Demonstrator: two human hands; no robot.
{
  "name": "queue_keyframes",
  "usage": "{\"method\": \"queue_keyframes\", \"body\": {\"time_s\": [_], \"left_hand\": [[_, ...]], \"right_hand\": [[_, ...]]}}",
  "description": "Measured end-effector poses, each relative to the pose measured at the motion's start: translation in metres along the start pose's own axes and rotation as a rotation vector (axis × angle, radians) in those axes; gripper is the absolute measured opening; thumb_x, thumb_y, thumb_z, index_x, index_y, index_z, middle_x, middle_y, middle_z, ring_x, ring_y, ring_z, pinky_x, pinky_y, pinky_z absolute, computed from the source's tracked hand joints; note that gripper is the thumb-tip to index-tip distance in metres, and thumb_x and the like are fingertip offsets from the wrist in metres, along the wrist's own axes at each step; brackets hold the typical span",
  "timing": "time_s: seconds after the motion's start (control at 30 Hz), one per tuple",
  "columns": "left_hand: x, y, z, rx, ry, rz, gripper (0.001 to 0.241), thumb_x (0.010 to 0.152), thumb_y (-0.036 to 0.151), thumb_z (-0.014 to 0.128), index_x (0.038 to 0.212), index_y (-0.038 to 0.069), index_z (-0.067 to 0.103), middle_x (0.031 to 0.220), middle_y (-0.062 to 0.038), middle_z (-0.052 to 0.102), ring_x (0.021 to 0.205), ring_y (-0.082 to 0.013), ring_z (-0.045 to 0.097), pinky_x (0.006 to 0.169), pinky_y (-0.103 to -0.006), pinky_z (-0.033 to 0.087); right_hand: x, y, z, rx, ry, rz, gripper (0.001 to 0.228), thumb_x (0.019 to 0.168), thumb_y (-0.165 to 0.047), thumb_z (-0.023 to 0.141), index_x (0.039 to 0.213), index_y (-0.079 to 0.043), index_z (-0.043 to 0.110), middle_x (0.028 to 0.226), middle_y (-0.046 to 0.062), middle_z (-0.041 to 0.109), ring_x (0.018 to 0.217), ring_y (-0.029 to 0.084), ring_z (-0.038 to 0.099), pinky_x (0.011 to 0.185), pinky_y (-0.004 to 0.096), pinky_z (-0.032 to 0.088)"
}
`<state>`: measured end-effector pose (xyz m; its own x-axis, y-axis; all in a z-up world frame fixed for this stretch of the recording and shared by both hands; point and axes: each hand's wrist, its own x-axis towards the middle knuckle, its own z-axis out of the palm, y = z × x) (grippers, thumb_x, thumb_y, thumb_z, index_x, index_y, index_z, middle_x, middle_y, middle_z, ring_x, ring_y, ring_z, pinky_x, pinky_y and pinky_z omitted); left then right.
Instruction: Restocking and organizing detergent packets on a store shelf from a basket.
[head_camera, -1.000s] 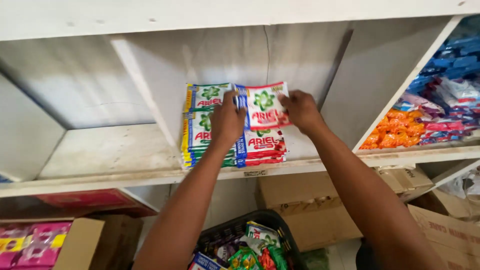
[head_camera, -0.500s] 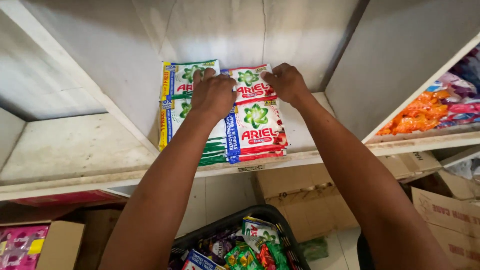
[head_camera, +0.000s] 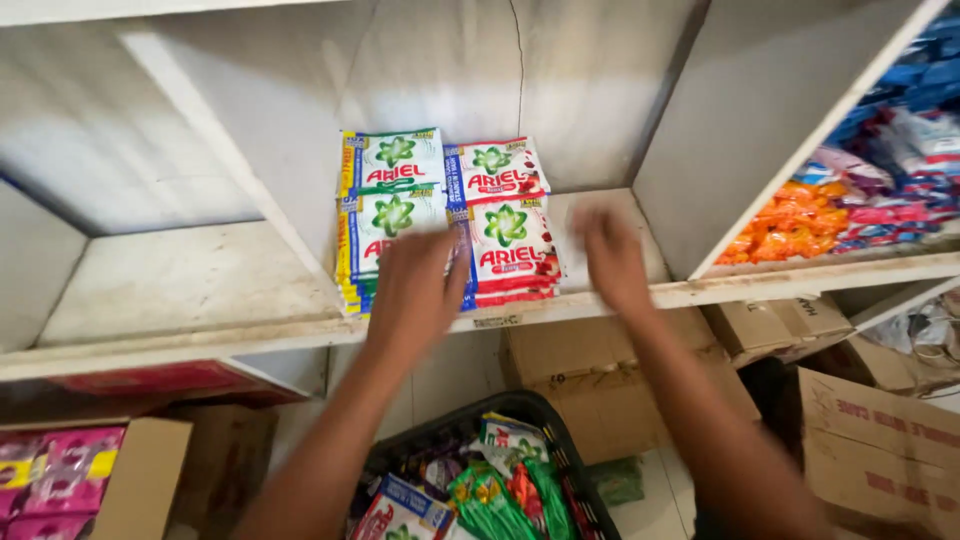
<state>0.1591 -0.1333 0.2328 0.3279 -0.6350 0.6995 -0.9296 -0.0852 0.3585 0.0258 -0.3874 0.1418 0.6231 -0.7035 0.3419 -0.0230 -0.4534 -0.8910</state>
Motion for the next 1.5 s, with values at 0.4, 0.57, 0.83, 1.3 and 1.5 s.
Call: {"method": "queue_keyframes", "body": {"time_s": [0.4, 0.57, 0.83, 1.3, 1.5], "left_hand": [[-0.389, 0.078, 0.040, -0.207, -0.773, -0.990, 0.034, 0.096, 0.031, 0.061, 0.122, 0.010, 0.067, 0.109, -0.014, 0.074, 0.098, -0.0314, 0.072, 0.087, -0.0431, 0.058], [-0.378, 0.088, 0.016, -0.234, -0.668, -0.910, 0.037, 0.095, 0.031, 0.061, 0.125, 0.010, 0.064, 0.108, -0.014, 0.073, 0.097, -0.0329, 0.071, 0.086, -0.0453, 0.055], [-0.371, 0.096, 0.018, -0.222, -0.629, -0.843, 0.040, 0.092, 0.033, 0.065, 0.122, 0.007, 0.065, 0.103, -0.016, 0.074, 0.096, -0.0360, 0.070, 0.084, -0.0469, 0.055], [-0.419, -0.004, -0.005, 0.166, -0.242, -0.954, 0.020, 0.095, 0.021, 0.056, 0.098, 0.008, 0.070, 0.095, -0.023, 0.071, 0.090, -0.0437, 0.069, 0.080, -0.0561, 0.053], [-0.448, -0.014, 0.027, 0.386, -0.434, -1.120, 0.034, 0.088, 0.029, 0.067, 0.111, 0.004, 0.070, 0.115, -0.026, 0.067, 0.110, -0.0457, 0.062, 0.094, -0.0588, 0.049]], "right_hand": [[-0.368, 0.072, 0.058, -0.178, -0.858, 0.094, 0.015, 0.094, -0.020, 0.067, 0.101, -0.007, 0.070, 0.094, 0.015, 0.073, 0.087, 0.031, 0.072, 0.077, 0.042, 0.056], [-0.359, 0.058, 0.056, -0.232, -0.836, 0.108, 0.020, 0.094, -0.024, 0.068, 0.102, -0.007, 0.070, 0.093, 0.015, 0.074, 0.086, 0.031, 0.072, 0.076, 0.042, 0.057], [-0.365, 0.082, 0.059, -0.294, -0.826, 0.101, 0.021, 0.095, -0.026, 0.067, 0.102, -0.006, 0.070, 0.093, 0.016, 0.075, 0.086, 0.033, 0.073, 0.076, 0.042, 0.057], [-0.356, 0.024, 0.117, -0.216, -0.914, 0.035, 0.025, 0.100, -0.029, 0.062, 0.108, -0.007, 0.069, 0.099, 0.015, 0.072, 0.091, 0.030, 0.072, 0.080, 0.040, 0.056], [-0.363, 0.017, 0.155, -0.256, -0.837, 0.120, 0.032, 0.097, -0.033, 0.064, 0.110, -0.003, 0.067, 0.099, 0.017, 0.072, 0.090, 0.033, 0.070, 0.078, 0.042, 0.054]]}}
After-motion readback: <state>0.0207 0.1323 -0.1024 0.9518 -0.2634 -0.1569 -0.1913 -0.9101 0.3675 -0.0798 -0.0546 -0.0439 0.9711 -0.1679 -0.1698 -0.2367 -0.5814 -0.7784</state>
